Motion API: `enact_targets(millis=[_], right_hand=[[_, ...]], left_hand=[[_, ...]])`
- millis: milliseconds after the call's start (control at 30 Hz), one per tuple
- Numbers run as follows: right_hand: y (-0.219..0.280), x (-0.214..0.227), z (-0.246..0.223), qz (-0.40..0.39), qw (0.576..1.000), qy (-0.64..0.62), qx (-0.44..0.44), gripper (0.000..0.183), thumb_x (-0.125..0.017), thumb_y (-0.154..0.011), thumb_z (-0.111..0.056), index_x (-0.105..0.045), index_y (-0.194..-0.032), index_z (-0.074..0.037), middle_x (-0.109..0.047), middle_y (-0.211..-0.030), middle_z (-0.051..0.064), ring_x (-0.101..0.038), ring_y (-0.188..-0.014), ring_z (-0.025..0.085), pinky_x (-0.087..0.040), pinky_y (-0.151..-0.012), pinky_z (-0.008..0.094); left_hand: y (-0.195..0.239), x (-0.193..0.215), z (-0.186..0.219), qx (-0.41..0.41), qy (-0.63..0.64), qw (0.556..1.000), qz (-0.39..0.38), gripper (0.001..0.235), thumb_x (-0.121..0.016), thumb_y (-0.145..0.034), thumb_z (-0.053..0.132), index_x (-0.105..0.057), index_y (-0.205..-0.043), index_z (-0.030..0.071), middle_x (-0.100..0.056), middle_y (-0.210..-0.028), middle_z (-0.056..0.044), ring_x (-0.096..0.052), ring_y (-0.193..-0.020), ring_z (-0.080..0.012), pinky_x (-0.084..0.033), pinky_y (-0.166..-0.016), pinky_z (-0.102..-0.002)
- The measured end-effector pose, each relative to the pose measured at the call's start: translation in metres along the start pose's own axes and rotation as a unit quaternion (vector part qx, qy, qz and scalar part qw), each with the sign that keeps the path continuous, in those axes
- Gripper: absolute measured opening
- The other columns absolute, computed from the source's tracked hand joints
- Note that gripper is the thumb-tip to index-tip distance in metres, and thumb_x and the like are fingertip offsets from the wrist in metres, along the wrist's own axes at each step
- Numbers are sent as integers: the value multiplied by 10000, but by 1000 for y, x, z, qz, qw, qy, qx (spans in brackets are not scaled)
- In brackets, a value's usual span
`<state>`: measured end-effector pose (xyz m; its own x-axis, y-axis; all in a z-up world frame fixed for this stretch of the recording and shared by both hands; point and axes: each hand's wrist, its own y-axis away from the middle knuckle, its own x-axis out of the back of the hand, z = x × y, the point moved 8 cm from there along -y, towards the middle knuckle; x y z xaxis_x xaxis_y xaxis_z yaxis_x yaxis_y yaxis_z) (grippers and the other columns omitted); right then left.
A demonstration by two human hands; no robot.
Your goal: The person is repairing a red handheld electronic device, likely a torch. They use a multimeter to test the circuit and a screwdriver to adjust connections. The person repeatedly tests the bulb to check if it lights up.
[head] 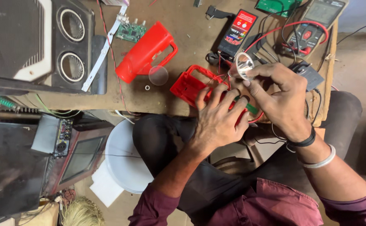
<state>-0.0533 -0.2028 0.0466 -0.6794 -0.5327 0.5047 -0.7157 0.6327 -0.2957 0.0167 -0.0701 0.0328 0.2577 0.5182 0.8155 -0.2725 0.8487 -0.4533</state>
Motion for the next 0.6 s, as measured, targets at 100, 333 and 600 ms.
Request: enact_targets(millis=[100, 333, 600], right_hand=[[1, 5, -1, -13, 1000, 27, 5, 238, -800, -893, -23, -725, -1119, -9, -727, -1061, 136, -688, -839, 239, -529, -698, 328], [5, 3, -24, -56, 991, 31, 117, 260, -796, -852, -46, -705, -1092, -5, -722, -1129, 144, -699, -1005, 287, -554, -882, 374], [1, -15, 1, -185, 976, -92, 66, 211, -700, -820, 19, -743, -1020, -29, -725, -969, 90, -674, -856, 208, -532, -793, 319]], left_hand=[[1, -1, 1, 8, -3, 1000, -7, 356, -722, -883, 326, -708, -1191, 149, -626, -1303, -35, -463, -1355, -316, -273, -1134, -579], [3, -9, -2, 18, -37, 999, -30, 274, -722, -887, 358, -712, -1072, 157, -621, -1371, -27, -353, -1507, -378, -228, -1150, -652], [2, -1, -3, -10, 11, 1000, 8, 316, -737, -865, 328, -728, -1090, 105, -614, -1369, -178, -411, -1474, -380, -324, -1159, -615]])
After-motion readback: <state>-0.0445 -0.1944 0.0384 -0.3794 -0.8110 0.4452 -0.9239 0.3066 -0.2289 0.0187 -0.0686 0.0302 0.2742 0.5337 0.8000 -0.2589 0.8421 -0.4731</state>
